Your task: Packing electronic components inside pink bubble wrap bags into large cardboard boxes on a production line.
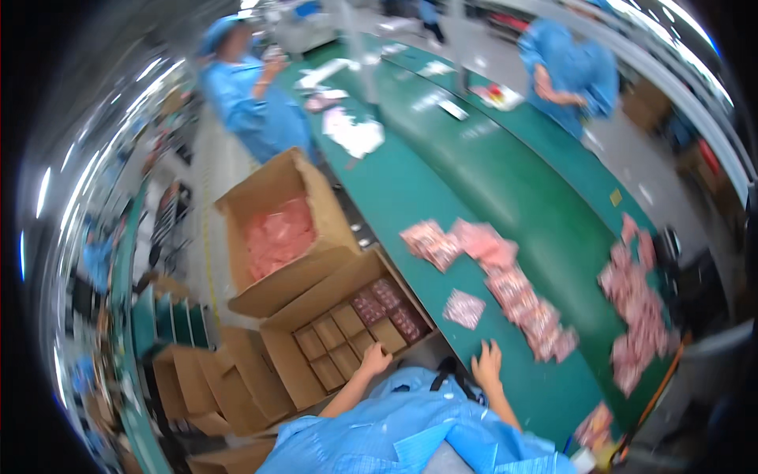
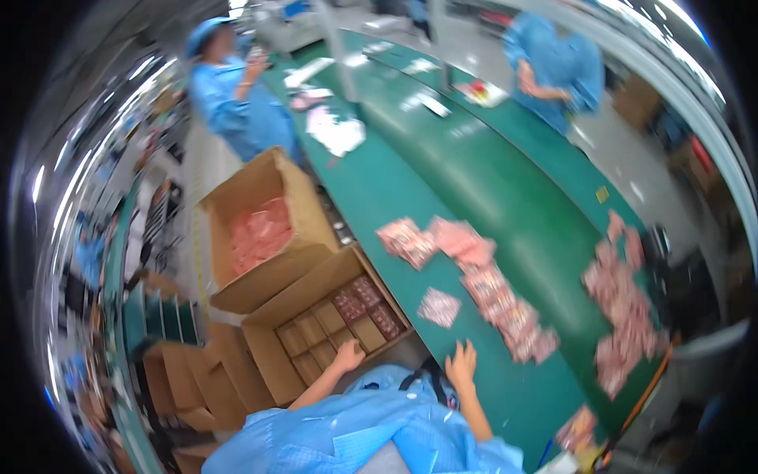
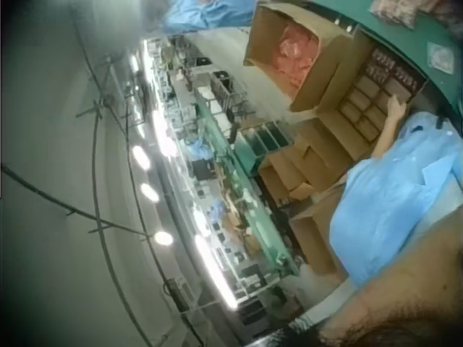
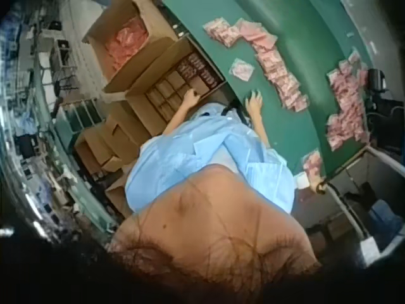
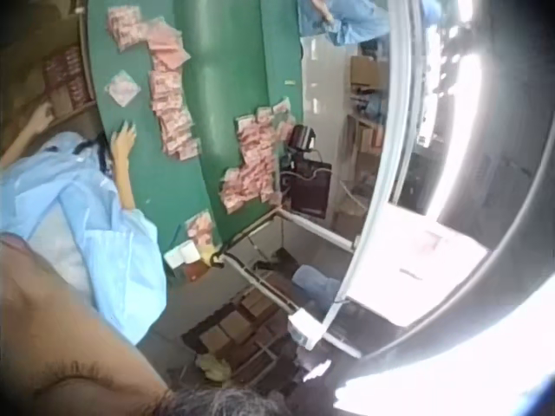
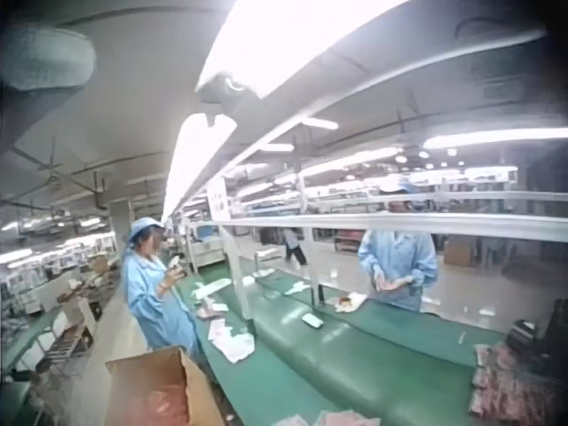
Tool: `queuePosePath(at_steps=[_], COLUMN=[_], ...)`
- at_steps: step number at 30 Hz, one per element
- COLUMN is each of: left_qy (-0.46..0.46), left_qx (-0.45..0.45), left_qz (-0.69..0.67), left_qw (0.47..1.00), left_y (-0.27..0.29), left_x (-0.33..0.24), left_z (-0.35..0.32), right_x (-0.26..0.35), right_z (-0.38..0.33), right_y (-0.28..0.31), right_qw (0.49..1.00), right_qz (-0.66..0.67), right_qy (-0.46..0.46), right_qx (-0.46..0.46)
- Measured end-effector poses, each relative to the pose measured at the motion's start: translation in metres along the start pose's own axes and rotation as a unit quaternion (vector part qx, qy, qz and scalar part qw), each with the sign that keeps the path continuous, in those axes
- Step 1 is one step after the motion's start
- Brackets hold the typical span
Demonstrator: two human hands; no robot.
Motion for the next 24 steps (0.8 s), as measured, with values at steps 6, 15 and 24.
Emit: queuePosePath(at_steps=[6, 15, 24], left_qy=[-0.245, -0.341, -0.278], left_qx=[-0.062, 0.109, 0.217], left_qz=[-0.081, 0.138, 0.130], left_qw=[0.964, 0.923, 0.927], left_y=[0.011, -0.065, -0.079], left_x=[-0.172, -0.212, -0.208], left_z=[0.040, 0.092, 0.086], right_x=[-0.058, 0.011, 0.191], right_z=[0.078, 0.176, 0.229], right_y=[-0.022, 0.064, -0.023], right_qw=[0.890, 0.771, 0.400], right_qz=[0.429, 0.584, 0.834], right_qy=[-0.147, -0.252, -0.288], right_qx=[-0.051, 0.031, 0.250])
Point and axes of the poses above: each hand's wrist, its own z-axis towards the middle knuckle, its own y-axis out of the back of the hand, x = y × z, the point moved 7 cm from there along z, towards the middle knuckle, and after that the axes turned 7 degrees about z, right-handed, at the moved point
